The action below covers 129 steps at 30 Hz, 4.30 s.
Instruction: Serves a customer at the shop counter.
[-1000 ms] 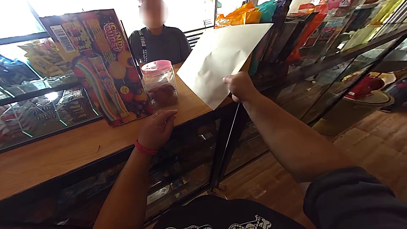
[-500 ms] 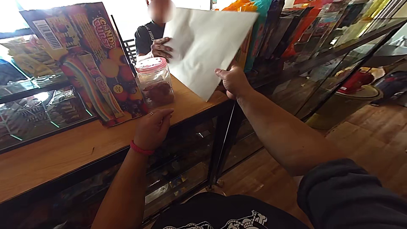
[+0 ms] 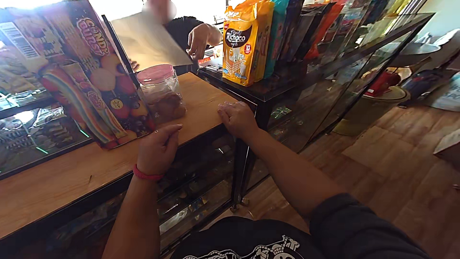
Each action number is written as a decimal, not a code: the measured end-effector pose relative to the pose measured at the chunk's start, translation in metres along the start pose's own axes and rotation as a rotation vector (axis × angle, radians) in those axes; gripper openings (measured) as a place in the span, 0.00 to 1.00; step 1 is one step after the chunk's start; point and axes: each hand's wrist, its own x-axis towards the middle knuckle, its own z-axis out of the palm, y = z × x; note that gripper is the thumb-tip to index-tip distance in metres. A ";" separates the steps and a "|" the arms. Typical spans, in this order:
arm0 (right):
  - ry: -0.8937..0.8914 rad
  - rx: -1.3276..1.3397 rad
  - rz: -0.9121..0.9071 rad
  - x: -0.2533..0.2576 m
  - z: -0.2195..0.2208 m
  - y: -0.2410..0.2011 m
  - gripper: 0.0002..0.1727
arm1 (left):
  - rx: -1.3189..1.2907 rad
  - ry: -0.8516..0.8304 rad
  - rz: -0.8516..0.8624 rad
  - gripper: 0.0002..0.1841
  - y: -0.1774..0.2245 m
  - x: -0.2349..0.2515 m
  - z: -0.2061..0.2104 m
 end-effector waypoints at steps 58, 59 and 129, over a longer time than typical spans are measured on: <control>0.461 2.031 1.246 0.056 -0.020 -0.078 0.28 | -0.009 0.035 0.060 0.16 0.005 -0.004 0.002; 0.460 2.027 1.231 0.056 -0.024 -0.074 0.28 | -0.002 -0.012 0.030 0.17 0.006 -0.001 0.002; 0.636 1.696 1.246 -0.328 -0.130 -0.346 0.44 | -0.802 -0.914 0.503 0.16 0.167 -0.177 -0.069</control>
